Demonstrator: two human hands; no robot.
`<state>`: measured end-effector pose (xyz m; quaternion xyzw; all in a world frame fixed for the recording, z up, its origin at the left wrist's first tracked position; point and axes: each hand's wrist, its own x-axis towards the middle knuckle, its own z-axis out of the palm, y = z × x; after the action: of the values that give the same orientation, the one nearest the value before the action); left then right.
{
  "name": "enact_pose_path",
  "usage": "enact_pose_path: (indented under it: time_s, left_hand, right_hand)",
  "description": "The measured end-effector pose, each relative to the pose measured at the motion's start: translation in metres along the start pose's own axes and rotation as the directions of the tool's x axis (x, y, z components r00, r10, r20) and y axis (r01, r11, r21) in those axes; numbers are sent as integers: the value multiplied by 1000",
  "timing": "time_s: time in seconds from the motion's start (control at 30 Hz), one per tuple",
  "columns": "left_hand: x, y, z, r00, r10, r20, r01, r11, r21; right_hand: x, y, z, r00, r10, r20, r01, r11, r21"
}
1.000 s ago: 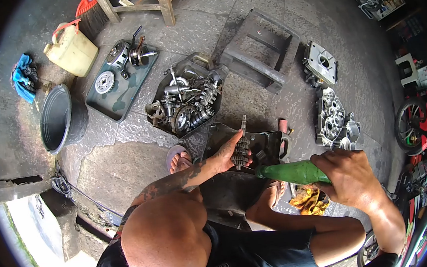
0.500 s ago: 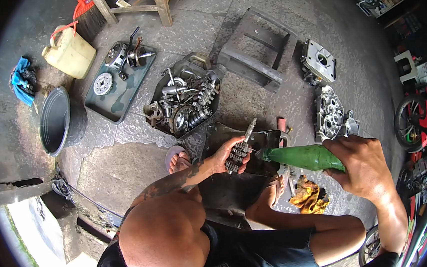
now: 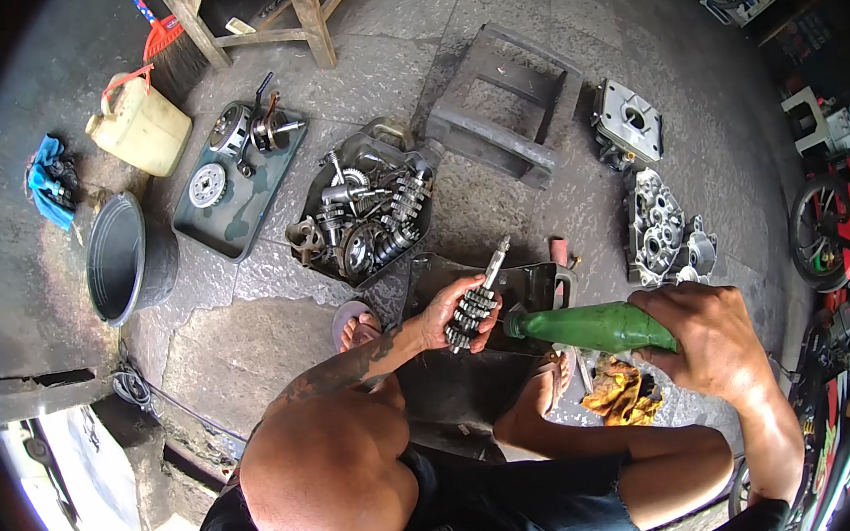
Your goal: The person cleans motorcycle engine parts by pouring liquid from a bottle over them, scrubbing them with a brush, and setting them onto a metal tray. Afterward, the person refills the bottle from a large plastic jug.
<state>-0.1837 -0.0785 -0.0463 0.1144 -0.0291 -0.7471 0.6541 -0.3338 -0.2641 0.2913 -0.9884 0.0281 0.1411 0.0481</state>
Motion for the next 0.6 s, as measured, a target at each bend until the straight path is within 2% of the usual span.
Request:
enact_pose_path:
  time_s: [0.13,0.27,0.33,0.37,0.47,0.53,0.6]
  left_hand:
    - [-8,10,15,990,-29,-139,66,962,266]
    - [-14,23,44,974,-16,-227,142,822,552]
    - [-15,34,63,968,-3,-250,172,734,657]
    - [-15,40,75,967,4,-256,182,693,698]
    - [-10,61,114,967,23,-255,193,592,782]
    - [-7,74,140,968,29,-249,191,556,809]
    - [-7,81,162,976,32,-217,168,526,834]
  right_hand:
    - [-14,26,14,998,59,-25,-55,992,115]
    - [-42,68,48,992,47,-118,2,923,386]
    - [-59,83,65,978,116,-175,-21,885,466]
    - [-67,87,70,972,194,-131,-90,828,554]
    - [-89,106,98,920,307,-243,-92,774,626]
    - [-105,116,119,873,417,-255,-103,667,738]
    - [-116,115,148,779,559,-283,-5,456,890]
